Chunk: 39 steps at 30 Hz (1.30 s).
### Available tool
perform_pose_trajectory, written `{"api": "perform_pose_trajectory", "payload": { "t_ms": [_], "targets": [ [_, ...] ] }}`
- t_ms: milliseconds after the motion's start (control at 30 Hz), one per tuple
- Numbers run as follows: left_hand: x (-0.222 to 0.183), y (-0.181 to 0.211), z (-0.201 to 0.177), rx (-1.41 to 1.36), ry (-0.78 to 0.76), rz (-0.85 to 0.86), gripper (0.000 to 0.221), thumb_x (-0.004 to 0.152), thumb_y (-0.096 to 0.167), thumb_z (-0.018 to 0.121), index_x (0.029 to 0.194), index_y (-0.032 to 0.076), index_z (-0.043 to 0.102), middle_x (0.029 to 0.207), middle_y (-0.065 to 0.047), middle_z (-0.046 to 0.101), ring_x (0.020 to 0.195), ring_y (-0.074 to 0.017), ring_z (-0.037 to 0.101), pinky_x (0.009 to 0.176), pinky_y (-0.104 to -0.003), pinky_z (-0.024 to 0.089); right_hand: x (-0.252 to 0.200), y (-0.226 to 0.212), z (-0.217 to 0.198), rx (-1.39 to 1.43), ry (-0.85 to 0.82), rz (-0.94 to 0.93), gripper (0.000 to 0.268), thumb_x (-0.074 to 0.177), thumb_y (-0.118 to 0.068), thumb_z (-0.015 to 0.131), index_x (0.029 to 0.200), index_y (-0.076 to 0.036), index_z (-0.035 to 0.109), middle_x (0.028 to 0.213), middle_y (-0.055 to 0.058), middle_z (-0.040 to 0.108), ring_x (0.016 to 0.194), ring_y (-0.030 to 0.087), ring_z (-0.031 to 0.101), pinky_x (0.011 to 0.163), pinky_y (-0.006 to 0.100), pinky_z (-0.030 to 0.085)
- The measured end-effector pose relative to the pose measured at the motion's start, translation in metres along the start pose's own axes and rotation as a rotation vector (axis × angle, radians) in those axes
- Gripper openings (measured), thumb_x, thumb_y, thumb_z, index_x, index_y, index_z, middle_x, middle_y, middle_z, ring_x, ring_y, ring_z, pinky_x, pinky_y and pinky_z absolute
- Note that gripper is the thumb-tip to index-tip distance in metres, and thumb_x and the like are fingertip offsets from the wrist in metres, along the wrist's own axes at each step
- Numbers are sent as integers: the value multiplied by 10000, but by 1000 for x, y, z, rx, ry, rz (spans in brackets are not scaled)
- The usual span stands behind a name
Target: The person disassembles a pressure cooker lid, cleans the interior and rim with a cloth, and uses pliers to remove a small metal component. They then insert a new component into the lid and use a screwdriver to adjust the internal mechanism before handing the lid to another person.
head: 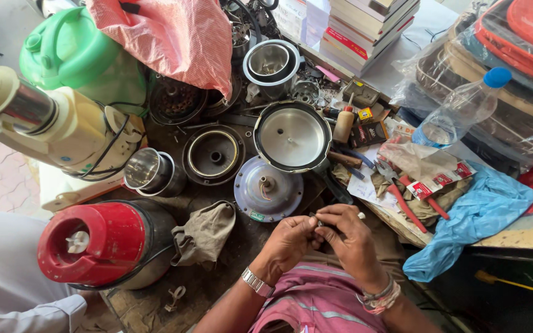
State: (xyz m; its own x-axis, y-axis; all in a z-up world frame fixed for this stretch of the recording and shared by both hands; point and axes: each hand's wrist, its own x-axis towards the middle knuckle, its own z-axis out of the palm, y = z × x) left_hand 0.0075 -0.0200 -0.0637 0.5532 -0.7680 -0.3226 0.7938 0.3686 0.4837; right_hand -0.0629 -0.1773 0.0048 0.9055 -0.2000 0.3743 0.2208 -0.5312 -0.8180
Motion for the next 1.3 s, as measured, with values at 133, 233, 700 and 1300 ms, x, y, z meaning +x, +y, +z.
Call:
{"api": "perform_pose_trajectory", "payload": {
  "t_ms": [133,233,700,1300],
  "targets": [
    [-1,2,5,-30,3,31,208,991,278,703,978,70,711,918,-10,712,837,-103,651,786,-283,532,8,2,-2,231,-78,85,233,870,-68,763,1100,-45,729,1124,91,703,1026,218,676,870,309,538],
    [-2,4,7,-25,1,76,230,1000,297,705,988,67,708,917,-17,711,840,-111,656,793,-295,529,13,1,1,204,-48,52,231,859,-61,783,1086,-54,739,1080,76,709,990,191,677,848,295,544],
    [-8,21,13,-172,-99,117,196,975,219,728,1055,48,678,951,-53,706,876,-147,661,824,-323,525,12,10,25,740,-5,192,479,921,77,703,1314,-44,457,1206,142,684,1024,134,650,896,277,578],
    [-2,44,3,-210,-126,175,205,990,205,724,1105,55,643,984,-20,664,908,-131,623,850,-326,528,49,-20,34,53,69,-121,198,836,-82,837,1016,-71,757,1050,43,747,967,174,710,819,298,576]
  ]
}}
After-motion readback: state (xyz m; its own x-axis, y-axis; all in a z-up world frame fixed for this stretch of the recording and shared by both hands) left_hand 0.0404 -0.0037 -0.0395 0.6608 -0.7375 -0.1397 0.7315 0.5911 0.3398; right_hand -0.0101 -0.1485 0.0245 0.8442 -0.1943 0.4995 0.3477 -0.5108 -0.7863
